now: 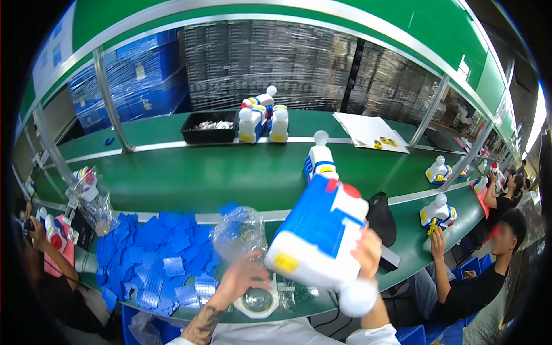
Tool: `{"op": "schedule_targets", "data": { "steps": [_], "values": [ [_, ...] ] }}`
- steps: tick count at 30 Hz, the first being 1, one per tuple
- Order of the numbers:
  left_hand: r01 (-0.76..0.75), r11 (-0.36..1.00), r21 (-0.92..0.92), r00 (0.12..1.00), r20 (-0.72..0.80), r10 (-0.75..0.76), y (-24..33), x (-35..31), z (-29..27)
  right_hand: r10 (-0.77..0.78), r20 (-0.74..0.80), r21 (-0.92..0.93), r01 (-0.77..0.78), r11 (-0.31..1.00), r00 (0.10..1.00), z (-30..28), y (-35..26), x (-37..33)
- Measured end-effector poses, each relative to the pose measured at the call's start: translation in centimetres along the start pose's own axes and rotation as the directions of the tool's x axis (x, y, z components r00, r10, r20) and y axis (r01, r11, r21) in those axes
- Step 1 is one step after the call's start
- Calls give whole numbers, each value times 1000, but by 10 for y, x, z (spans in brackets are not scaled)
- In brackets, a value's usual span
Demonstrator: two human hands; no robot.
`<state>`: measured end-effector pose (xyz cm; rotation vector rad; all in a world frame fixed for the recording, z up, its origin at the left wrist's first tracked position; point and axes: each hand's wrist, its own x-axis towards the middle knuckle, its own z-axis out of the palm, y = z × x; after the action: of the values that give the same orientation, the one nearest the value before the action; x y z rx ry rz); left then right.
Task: Assembling plastic toy trains on a factory assembly line using an electric screwdriver and placing them into bags.
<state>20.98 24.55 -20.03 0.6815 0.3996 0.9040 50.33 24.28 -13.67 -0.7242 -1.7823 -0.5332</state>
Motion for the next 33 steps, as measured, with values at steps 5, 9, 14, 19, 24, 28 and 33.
{"op": "schedule_targets", "data": {
  "steps": [5, 9, 14, 19, 24, 28, 33],
  "values": [
    [220, 805, -551, 945, -84, -316, -16, -15, -40, 18, 180, 422, -93, 902, 984, 20, -100, -11],
    [83, 995, -55, 874, -476, -99, 22, -55, 0, 622, 575, 532, -820, 209, 532, 17, -101, -25],
    [-62, 498, 865, 931, -129, 341, 29, -48, 33, 412, 831, 502, -823, -268, 373, 47, -121, -59],
    [106, 485, 868, 936, -252, 247, 19, -49, 30, 509, 821, 365, -924, -118, 259, 60, -139, -76],
    [147, 444, 884, 943, -260, 207, -2, -49, 17, 588, 786, 141, -982, 128, 189, 51, -128, -86],
    [182, 467, 865, 949, -280, 147, 2, -54, 10, 701, 625, 254, -939, 233, 344, 59, -121, -64],
    [348, 155, 925, 775, -377, 508, 46, -68, -52, 537, 747, 287, -919, 270, 391, 71, -105, -43]
  ]
}}
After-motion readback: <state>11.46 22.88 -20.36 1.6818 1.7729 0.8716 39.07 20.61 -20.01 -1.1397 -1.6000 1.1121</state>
